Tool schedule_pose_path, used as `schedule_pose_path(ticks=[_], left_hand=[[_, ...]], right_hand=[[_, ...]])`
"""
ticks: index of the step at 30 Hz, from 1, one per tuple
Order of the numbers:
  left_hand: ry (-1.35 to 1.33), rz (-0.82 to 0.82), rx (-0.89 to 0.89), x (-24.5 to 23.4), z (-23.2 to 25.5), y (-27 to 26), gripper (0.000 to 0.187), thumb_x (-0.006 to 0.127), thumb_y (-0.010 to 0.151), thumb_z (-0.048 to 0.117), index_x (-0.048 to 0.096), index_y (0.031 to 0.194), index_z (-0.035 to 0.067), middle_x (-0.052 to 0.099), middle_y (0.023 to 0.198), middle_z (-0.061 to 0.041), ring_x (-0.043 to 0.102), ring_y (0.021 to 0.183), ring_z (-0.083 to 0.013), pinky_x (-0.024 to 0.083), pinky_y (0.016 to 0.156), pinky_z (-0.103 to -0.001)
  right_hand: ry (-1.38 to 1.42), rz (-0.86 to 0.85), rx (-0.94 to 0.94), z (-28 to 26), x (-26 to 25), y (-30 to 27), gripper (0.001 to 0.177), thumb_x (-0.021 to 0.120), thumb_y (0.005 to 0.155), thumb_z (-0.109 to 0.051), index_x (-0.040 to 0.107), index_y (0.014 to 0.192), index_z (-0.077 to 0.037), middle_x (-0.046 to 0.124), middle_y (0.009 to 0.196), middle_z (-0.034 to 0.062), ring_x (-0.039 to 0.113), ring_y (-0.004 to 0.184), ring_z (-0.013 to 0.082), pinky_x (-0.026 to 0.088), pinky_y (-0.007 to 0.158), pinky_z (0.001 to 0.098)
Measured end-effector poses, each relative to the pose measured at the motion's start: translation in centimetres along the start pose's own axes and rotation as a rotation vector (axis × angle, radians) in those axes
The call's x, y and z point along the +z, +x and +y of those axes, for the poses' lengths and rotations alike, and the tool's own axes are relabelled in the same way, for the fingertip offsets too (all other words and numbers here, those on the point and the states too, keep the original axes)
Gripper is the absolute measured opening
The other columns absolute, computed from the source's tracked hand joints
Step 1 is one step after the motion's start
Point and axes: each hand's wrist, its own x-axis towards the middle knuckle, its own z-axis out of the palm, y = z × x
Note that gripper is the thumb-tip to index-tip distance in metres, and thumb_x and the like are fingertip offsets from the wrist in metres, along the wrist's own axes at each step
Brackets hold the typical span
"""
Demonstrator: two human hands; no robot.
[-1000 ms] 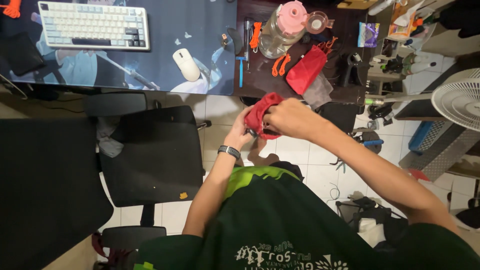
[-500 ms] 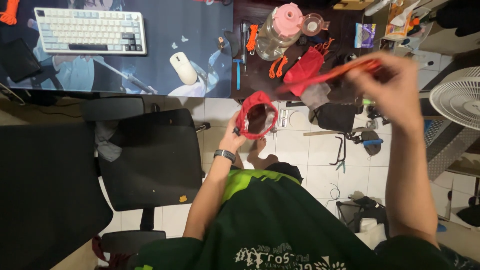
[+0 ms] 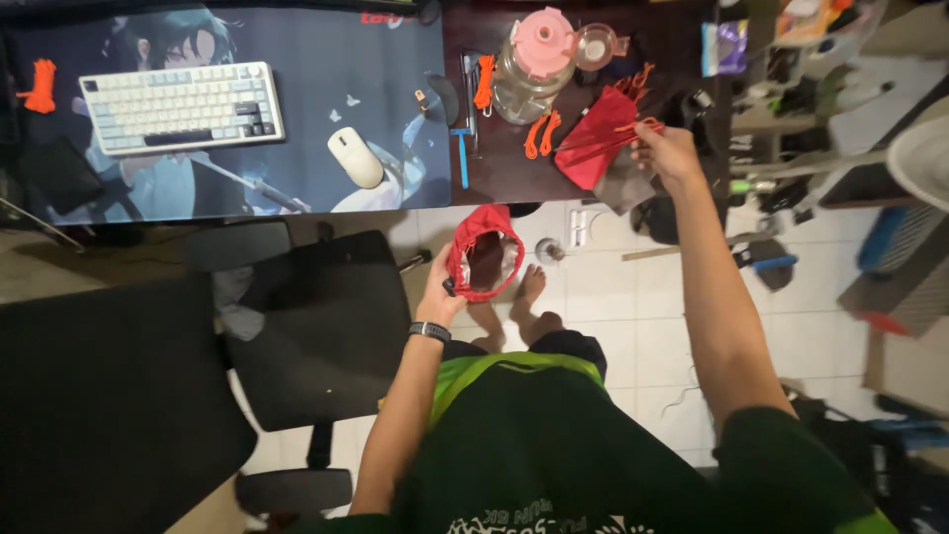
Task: The person gathers orange cords from a red drawstring bag, untangles them, and coils them by hand. They place the coiled cords back into the bag and repeat the process with additional cords, organizing them on the floor and desk.
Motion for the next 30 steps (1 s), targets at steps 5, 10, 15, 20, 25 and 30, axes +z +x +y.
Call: schedule_pose_path(ticks=[5,10,15,20,25,30], left_hand=[[0.003,0.03,-0.048,2.0,0.8,-1.6,0.031,0.052,0.105,0.028,0.07,0.115,0.004,0.075,0.114,-0.009,0.07,0.106,-0.0241,0.057,0.1,-0.041],[0.003,0.108,-0.048,2.2,1.4,-2.5,0.033,0.054,0.105,0.031,0.07,0.116,0.003,0.075,0.113,-0.011,0.072,0.103,-0.0254,0.059,0.094,-0.042],[0.095,0.197,0.007,3.0,1.4,-3.0,0.033,0.057,0.104,0.03,0.069,0.117,0.002,0.074,0.113,-0.012,0.072,0.102,-0.0262,0.06,0.094,-0.043],[0.208,0.12,0.069,3.4,1.2,-2.8,0.032,0.059,0.103,0.026,0.068,0.119,0.0,0.074,0.115,-0.014,0.072,0.103,-0.0281,0.059,0.095,-0.044],[0.138,0.115,0.011,4.6,1.2,-3.1,0.035,0.058,0.103,0.028,0.068,0.121,0.001,0.073,0.117,-0.014,0.072,0.104,-0.0281,0.058,0.096,-0.045],[0.153,0.089,0.001,4.2,0.9,-2.9,0.034,0.058,0.103,0.029,0.067,0.12,0.001,0.073,0.117,-0.013,0.072,0.105,-0.0279,0.058,0.097,-0.044]], right_hand=[[-0.142,0.048,0.098,4.9,0.3,5.8,0.021,0.071,0.1,-0.024,0.068,0.093,-0.005,0.067,0.075,0.0022,0.064,0.059,0.0124,0.048,0.051,0.0271],[-0.398,0.203,0.057,6.0,0.8,8.6,0.026,0.073,0.097,-0.023,0.07,0.085,0.001,0.07,0.072,0.0055,0.068,0.056,0.0142,0.053,0.047,0.0299],[-0.432,0.35,-0.001,5.2,2.3,7.8,0.023,0.075,0.091,-0.019,0.07,0.089,0.002,0.071,0.071,0.0059,0.07,0.056,0.0129,0.056,0.045,0.0294],[-0.258,0.331,-0.075,7.4,2.1,8.4,0.037,0.076,0.09,-0.017,0.06,0.117,0.003,0.073,0.078,0.0079,0.07,0.056,0.0145,0.053,0.043,0.0308],[-0.299,0.463,-0.083,6.0,3.3,5.3,0.041,0.08,0.087,-0.021,0.062,0.116,0.003,0.074,0.085,0.0097,0.072,0.058,0.0176,0.055,0.047,0.0321],[-0.578,0.685,-0.289,8.9,2.8,6.3,0.034,0.088,0.082,-0.03,0.075,0.096,-0.001,0.077,0.084,0.0131,0.075,0.078,0.0249,0.058,0.074,0.0378]])
